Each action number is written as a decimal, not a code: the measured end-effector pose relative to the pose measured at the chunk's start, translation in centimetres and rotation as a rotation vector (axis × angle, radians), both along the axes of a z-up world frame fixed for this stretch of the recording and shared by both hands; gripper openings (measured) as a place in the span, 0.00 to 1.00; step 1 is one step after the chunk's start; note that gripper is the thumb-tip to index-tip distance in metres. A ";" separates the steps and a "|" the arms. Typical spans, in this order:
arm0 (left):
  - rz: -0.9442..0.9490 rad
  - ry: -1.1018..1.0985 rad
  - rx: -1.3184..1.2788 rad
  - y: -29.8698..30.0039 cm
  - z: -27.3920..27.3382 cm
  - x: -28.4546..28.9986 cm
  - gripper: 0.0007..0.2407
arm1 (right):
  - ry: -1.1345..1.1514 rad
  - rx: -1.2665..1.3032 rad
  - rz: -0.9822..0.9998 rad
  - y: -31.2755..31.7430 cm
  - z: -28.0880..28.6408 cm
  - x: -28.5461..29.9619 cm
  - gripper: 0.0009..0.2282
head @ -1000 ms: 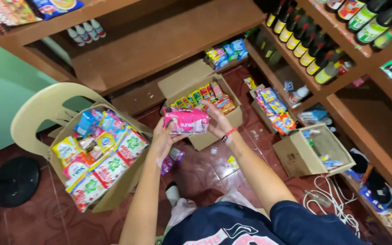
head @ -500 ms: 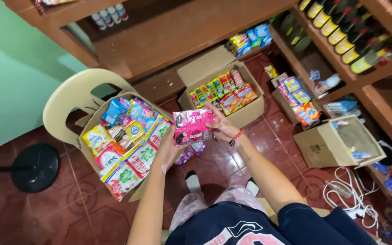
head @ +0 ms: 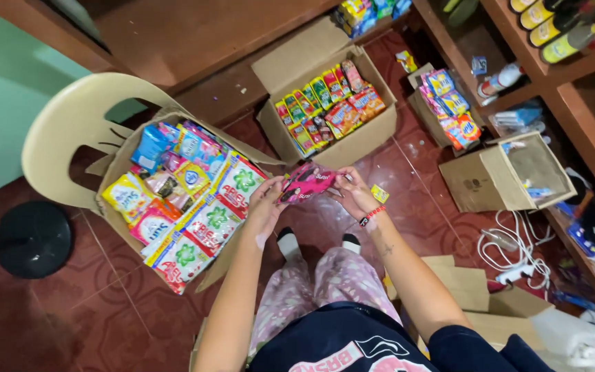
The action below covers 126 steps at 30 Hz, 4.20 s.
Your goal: Organize and sort various grocery items including detergent, snacks, and condiments on store shelves and into boxes.
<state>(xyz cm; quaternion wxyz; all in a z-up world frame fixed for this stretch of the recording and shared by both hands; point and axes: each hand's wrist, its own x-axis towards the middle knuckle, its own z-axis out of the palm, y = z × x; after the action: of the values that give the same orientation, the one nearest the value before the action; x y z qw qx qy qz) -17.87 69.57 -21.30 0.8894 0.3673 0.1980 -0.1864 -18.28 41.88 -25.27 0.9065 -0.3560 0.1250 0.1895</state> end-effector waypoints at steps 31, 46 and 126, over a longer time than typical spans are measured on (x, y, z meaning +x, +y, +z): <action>-0.554 0.110 1.306 -6.7 -58.6 -16.9 0.12 | 0.322 -0.621 0.091 -12.7 -32.1 -6.6 0.12; -0.512 -0.375 1.669 -4.2 -67.7 0.1 0.13 | 0.292 -0.617 0.301 -9.3 -48.9 -3.2 0.10; -0.572 -0.669 0.491 14.3 20.7 10.7 0.15 | -0.529 -0.722 0.109 11.6 26.5 9.2 0.09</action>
<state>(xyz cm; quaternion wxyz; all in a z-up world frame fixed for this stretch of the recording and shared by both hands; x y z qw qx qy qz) -7.17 83.87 -0.55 0.7049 0.6448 -0.1687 -0.2425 -9.05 53.53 1.23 0.7136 -0.6918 -0.0721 0.0837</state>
